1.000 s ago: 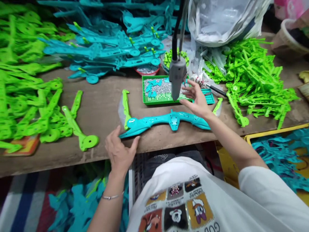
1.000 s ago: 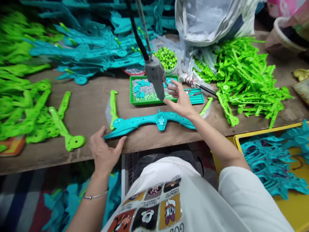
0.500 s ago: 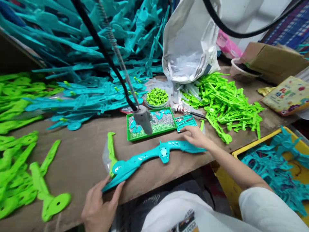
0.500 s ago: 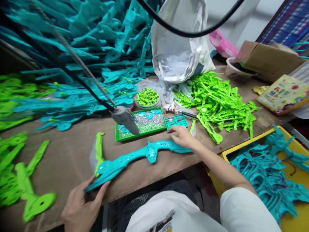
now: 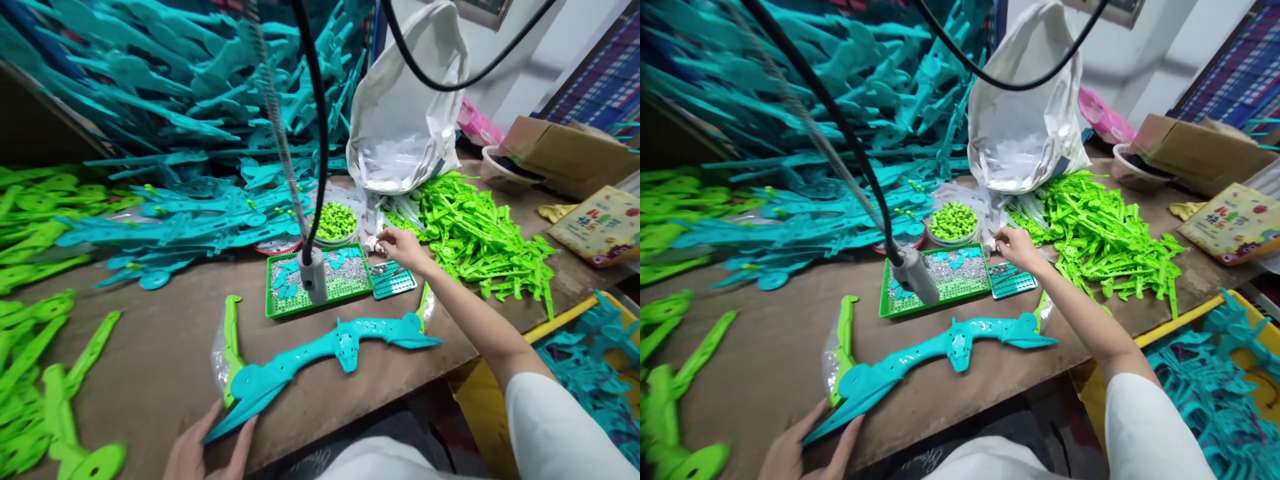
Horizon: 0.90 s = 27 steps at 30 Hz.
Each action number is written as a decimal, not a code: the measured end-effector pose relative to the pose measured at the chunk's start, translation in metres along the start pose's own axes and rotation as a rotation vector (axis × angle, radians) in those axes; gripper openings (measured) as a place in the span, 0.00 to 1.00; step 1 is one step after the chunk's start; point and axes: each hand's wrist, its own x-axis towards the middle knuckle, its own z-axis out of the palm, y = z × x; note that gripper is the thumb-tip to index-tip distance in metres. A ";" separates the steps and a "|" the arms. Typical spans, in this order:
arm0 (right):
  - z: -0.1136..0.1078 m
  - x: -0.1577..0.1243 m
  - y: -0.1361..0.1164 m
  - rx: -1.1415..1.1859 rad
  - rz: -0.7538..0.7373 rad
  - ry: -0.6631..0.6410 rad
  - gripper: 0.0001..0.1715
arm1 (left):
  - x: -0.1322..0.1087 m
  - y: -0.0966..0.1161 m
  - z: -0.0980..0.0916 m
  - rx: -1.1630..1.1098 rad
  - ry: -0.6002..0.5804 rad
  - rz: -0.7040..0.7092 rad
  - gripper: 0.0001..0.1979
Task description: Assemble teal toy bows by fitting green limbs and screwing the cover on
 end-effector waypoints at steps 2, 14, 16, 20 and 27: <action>0.007 0.009 -0.008 -0.003 -0.046 -0.005 0.12 | 0.000 0.001 0.001 -0.005 0.003 0.003 0.34; 0.030 -0.017 -0.016 -0.220 -0.121 -0.170 0.13 | 0.007 0.020 -0.008 -0.087 -0.025 0.009 0.35; 0.026 -0.026 -0.018 -0.236 -0.119 -0.198 0.13 | 0.006 0.017 -0.007 -0.082 -0.026 0.006 0.35; 0.016 -0.045 -0.029 -0.298 -0.074 -0.284 0.11 | 0.003 0.008 -0.005 -0.108 -0.016 0.006 0.34; 0.019 -0.112 -0.069 -0.126 -0.169 -0.518 0.08 | 0.008 0.009 -0.017 -0.233 -0.024 -0.028 0.15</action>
